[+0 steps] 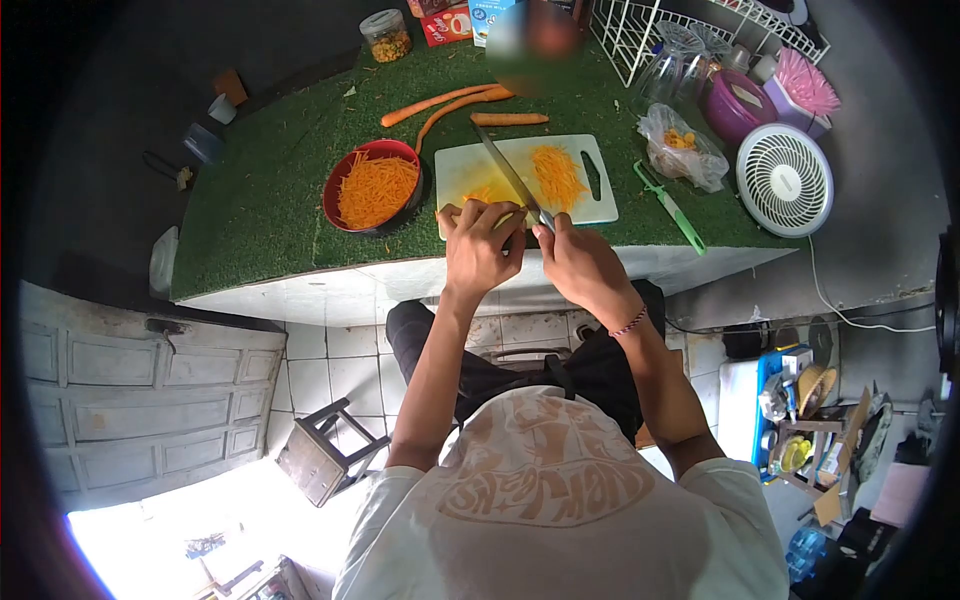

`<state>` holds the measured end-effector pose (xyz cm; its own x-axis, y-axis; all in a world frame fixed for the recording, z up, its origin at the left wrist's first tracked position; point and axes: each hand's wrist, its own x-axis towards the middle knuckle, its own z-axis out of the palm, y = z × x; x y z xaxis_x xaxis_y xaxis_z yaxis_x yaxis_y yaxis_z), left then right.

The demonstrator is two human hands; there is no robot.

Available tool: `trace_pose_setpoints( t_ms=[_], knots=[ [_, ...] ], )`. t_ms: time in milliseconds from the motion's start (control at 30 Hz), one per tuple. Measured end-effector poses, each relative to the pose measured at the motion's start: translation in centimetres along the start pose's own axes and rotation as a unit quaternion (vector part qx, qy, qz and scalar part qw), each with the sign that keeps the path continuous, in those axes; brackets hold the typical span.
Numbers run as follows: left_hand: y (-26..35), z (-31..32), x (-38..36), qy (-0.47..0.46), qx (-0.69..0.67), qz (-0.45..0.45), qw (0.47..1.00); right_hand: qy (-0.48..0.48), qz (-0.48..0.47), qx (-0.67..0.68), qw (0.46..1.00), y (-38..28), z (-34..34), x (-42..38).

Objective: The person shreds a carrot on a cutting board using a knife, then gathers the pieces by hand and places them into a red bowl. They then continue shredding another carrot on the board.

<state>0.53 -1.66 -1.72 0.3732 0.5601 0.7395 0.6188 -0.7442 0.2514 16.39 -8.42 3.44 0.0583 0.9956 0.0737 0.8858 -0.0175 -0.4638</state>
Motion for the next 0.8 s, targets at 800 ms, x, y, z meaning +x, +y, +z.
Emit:
trace_pose_setpoints(
  t_ms=[800],
  knots=[
    [-0.1, -0.5, -0.7, 0.083, -0.109, -0.01, 0.99, -0.112, 0.051, 0.171, 0.978, -1.0, -2.2, 1.1]
  ],
)
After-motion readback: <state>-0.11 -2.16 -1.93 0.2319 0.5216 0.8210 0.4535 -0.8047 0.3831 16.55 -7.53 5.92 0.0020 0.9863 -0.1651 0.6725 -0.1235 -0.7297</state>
